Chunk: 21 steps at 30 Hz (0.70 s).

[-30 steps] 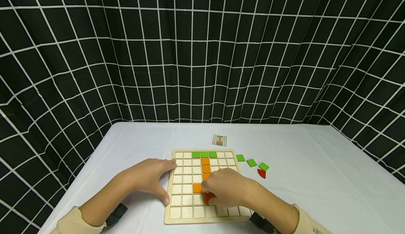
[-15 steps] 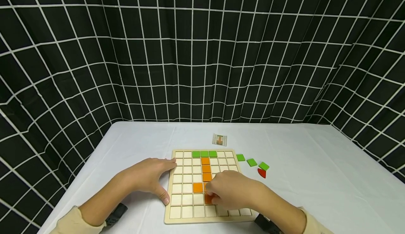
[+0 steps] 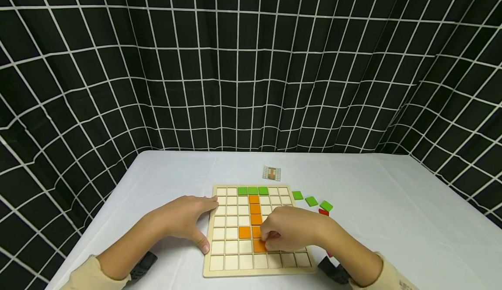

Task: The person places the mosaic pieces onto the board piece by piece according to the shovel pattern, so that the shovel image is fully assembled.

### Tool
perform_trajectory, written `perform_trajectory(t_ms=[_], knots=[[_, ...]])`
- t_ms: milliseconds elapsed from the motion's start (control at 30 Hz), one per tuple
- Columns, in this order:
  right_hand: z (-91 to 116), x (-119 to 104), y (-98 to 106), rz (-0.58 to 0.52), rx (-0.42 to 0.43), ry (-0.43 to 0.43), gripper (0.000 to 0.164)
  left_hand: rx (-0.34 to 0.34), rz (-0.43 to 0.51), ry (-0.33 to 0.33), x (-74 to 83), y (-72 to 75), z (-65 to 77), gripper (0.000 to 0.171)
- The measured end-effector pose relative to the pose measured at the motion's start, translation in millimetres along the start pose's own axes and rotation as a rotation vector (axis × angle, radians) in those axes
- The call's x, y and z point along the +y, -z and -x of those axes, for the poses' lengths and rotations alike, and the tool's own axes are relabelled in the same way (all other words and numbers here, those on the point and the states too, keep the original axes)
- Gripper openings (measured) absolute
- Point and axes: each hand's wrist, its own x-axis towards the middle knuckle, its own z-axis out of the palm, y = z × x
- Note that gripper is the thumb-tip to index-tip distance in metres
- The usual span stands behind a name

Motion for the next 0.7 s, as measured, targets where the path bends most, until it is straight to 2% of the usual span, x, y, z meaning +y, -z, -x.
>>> perform_trajectory(t_ms=[200, 300, 433, 533, 600, 700], knots=[[9, 13, 9, -0.042, -0.021, 0.016, 0.024, 0.004, -0.008, -0.009, 0.5, 0.1, -0.6, 0.114], [15, 26, 18, -0.09, 0.018, -0.014, 0.021, 0.007, -0.013, -0.011, 0.2, -0.1, -1.3, 0.114], [26, 48, 30, -0.095, 0.098, -0.075, 0.013, 0.007, -0.014, -0.007, 0.4, 0.3, -1.2, 0.113], [36, 63, 36, -0.11, 0.112, -0.178, 0.006, -0.001, -0.005, -0.002, 1.1, 0.5, -0.8, 0.113], [41, 72, 38, -0.143, 0.091, -0.271, 0.015, -0.004, -0.002, -0.001, 1.4, 0.6, -0.3, 0.113], [44, 81, 39, -0.183, 0.052, -0.405, 0.038, -0.002, 0.001, 0.001, 1.4, 0.8, 0.2, 0.113]])
